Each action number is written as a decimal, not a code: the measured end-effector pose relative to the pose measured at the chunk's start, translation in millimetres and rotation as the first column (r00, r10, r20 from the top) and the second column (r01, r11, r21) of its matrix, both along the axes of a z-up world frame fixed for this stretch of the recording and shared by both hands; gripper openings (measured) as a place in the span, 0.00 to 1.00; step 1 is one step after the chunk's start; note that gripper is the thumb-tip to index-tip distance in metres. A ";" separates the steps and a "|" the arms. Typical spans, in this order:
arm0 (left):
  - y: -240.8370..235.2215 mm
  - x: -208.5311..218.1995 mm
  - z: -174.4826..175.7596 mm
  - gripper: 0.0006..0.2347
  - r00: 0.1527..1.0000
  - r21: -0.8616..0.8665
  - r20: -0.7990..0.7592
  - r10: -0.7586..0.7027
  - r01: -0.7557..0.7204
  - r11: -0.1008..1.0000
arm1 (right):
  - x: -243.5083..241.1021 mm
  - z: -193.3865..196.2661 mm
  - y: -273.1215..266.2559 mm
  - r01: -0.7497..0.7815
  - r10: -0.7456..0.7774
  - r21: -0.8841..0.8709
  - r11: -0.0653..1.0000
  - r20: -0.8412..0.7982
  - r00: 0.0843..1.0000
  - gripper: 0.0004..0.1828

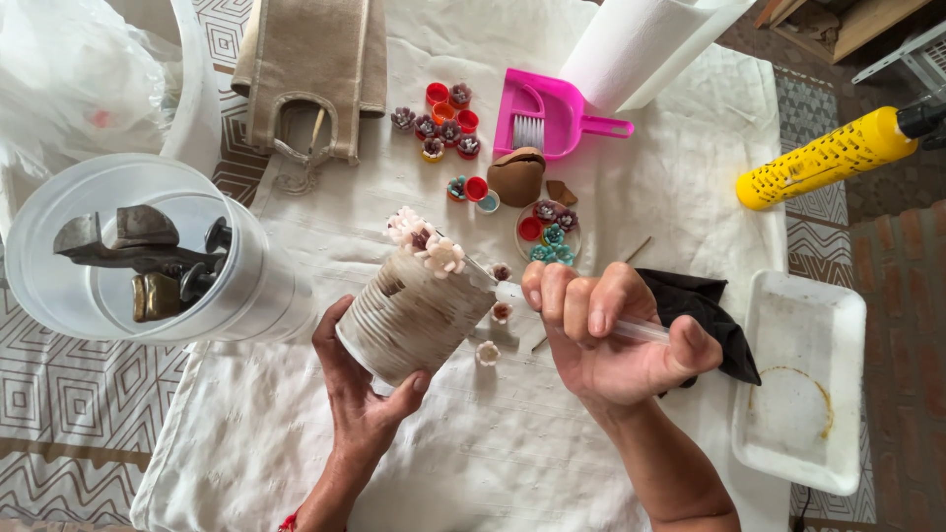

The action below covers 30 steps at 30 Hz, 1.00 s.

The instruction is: Decorate a tin can by applying adhesive with a syringe and attaching small flowers and beads

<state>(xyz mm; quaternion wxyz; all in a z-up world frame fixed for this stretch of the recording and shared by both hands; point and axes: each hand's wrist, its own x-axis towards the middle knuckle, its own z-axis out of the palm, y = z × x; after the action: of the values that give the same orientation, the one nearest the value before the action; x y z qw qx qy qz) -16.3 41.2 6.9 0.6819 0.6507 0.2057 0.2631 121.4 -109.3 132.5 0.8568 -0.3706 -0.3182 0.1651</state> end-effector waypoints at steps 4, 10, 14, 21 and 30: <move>0.2 1.0 0.0 0.42 1.000 -0.034 0.026 -0.013 0.014 0.999 | 0.5 -0.3 0.7 0.002 -0.002 0.002 1.000 0.007 1.000 0.22; 0.1 -0.5 -0.6 0.41 1.000 -0.020 0.015 -0.008 0.009 1.000 | 2.6 0.9 1.5 -0.034 0.034 0.019 0.999 -0.001 0.999 0.25; 1.7 -1.6 -5.8 0.42 0.998 0.172 0.051 0.046 -0.054 0.984 | 13.2 -2.9 0.6 0.017 -0.020 0.013 1.000 0.287 0.958 0.41; 2.6 -11.2 -7.8 0.43 0.991 0.185 0.048 0.123 -0.130 0.974 | 25.5 -19.7 -42.5 0.374 -0.112 -0.326 0.868 0.605 0.789 0.27; 3.2 -9.0 5.3 0.41 0.990 0.182 0.034 0.134 -0.138 0.974 | 19.2 -122.0 -113.9 0.822 0.328 -0.435 0.368 0.888 0.323 0.14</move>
<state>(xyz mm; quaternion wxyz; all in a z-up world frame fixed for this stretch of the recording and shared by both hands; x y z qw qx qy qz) -25.2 44.4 12.1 0.6016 0.6923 0.2172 0.3341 140.6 -223.2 10.6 0.1958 -0.8340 -0.5055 -0.1034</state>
